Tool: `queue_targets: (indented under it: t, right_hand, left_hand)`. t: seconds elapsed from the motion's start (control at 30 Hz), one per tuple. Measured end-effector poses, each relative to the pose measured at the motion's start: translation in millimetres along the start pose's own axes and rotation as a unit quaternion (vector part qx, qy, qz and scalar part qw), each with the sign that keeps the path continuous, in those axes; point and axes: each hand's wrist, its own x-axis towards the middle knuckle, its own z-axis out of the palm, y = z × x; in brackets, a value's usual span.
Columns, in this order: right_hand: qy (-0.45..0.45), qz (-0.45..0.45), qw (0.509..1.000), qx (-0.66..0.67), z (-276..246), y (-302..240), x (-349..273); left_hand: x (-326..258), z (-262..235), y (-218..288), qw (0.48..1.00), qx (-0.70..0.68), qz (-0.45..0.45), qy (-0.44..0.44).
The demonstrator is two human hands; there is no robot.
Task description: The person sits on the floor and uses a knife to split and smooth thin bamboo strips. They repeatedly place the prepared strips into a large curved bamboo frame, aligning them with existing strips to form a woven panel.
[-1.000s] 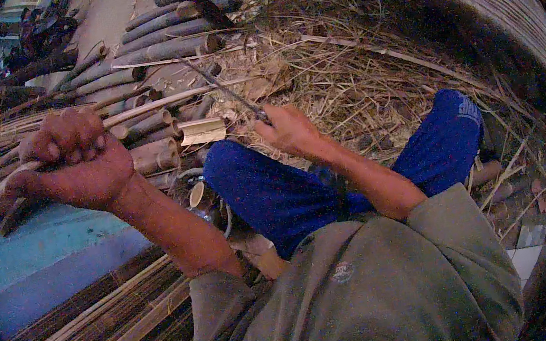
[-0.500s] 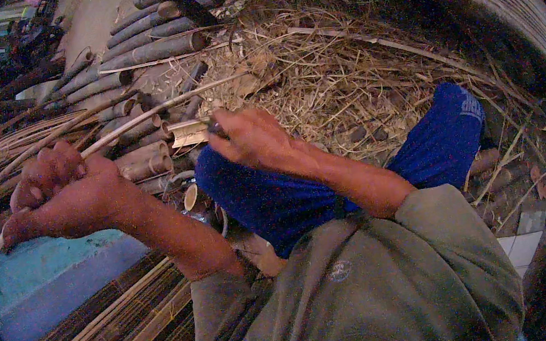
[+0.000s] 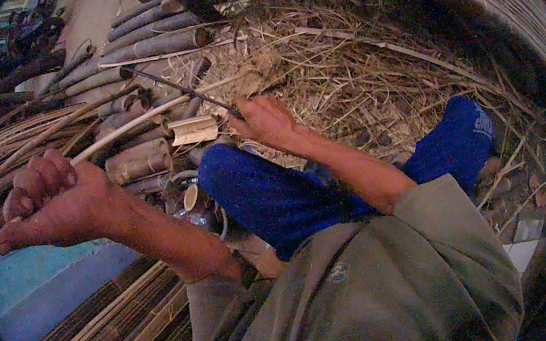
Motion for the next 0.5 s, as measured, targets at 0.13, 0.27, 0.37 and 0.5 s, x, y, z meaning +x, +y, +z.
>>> queue_targets:
  t: [0.13,0.27,0.37,0.5]
  right_hand:
    - [-0.044,-0.033,0.998,0.010,-5,-29,-16]
    - [-0.058,0.055,0.997,-0.007,29,43,-2]
    - [-0.074,0.058,0.996,0.009,39,59,5]
    - [-0.194,0.140,0.963,0.123,30,53,10]
  left_hand:
    - [6,-9,-7,1.000,0.027,0.010,0.005]
    - [7,-6,-1,1.000,0.019,-0.008,-0.012]
    - [10,-10,-6,1.000,0.017,-0.020,-0.003]
    - [0,-24,-32,0.998,0.068,-0.005,0.016]
